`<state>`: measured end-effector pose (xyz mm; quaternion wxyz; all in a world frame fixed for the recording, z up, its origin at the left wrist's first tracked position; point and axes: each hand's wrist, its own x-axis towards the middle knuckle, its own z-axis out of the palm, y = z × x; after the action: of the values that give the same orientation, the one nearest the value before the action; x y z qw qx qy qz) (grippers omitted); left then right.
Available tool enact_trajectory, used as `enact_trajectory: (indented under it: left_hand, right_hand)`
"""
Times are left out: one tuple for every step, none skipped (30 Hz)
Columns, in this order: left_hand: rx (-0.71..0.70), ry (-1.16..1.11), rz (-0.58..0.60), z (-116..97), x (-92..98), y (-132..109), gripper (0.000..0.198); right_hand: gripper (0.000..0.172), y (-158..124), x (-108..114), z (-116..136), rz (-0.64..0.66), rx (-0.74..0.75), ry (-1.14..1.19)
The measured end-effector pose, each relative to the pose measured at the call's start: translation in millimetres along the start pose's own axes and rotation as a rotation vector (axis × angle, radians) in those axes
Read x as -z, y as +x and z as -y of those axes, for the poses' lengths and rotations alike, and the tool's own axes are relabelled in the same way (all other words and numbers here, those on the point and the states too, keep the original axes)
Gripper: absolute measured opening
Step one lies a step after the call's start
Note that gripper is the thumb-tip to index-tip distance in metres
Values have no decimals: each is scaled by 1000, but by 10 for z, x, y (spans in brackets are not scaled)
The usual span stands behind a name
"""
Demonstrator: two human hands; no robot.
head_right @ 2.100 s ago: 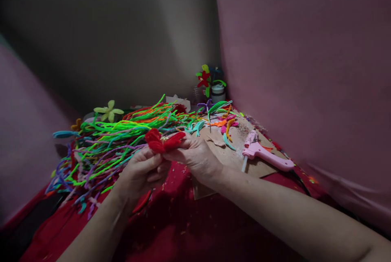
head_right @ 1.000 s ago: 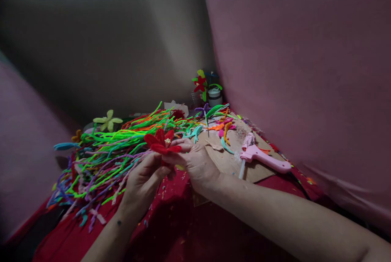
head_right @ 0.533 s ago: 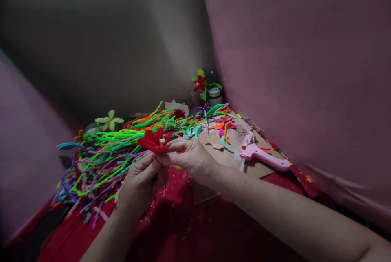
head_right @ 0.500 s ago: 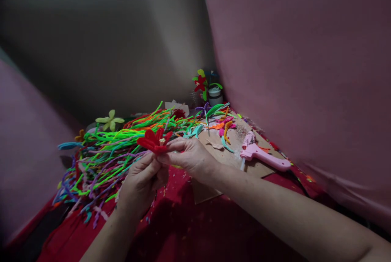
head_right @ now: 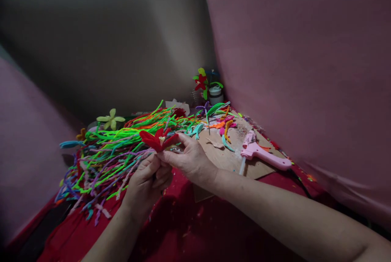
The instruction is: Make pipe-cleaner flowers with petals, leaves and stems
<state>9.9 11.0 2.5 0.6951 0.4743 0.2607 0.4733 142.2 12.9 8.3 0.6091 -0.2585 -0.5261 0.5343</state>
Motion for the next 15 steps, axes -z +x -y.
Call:
enact_trajectory:
  left_hand:
    - [8,-3,9,-2,4,-2,27]
    - [12,-1,14,-7,7,-5,27]
    - [11,3,15,-15,9,-9,26]
    - [5,8,8,-25,8,-13,26]
    - [-4,13,-4,-38,4,-17,26]
    - [-15,21,-21,-52,-2,-22,26]
    - [-23,30,-40,-65,-9,-27,26]
    - [-27,41,-55,-75,-17,-33,27]
    - [-28,52,-61,-82,-25,-38,28]
    - [-25,60,-59,-85,-30,-43,29]
    - [-21,63,-47,-85,-32,-48,30]
    - [-15,60,-29,-82,-32,-51,30]
    - [-8,55,-10,-78,-28,-53,30]
    - [-2,48,5,-74,-22,-54,30]
    - [6,43,12,-71,-16,-55,30]
  right_hand:
    - [25,9,7,16,27,-27,15]
    - [25,15,15,32,47,-54,30]
    - [27,17,21,46,66,-78,45]
    - [28,15,24,57,85,-97,54]
    - [29,10,26,66,105,-108,63]
    - [30,3,26,72,125,-112,73]
    - [30,-4,26,75,142,-114,86]
    - [27,-9,27,73,153,-119,100]
    - [23,-10,31,66,151,-126,113]
    - [19,-7,39,55,136,-136,127]
    - [17,-1,50,39,114,-154,136]
    - [16,8,64,20,93,-177,137]
    - [16,17,79,-1,79,-200,134]
    - [17,27,92,-22,79,-222,131]
    - [18,35,103,-39,91,-240,128]
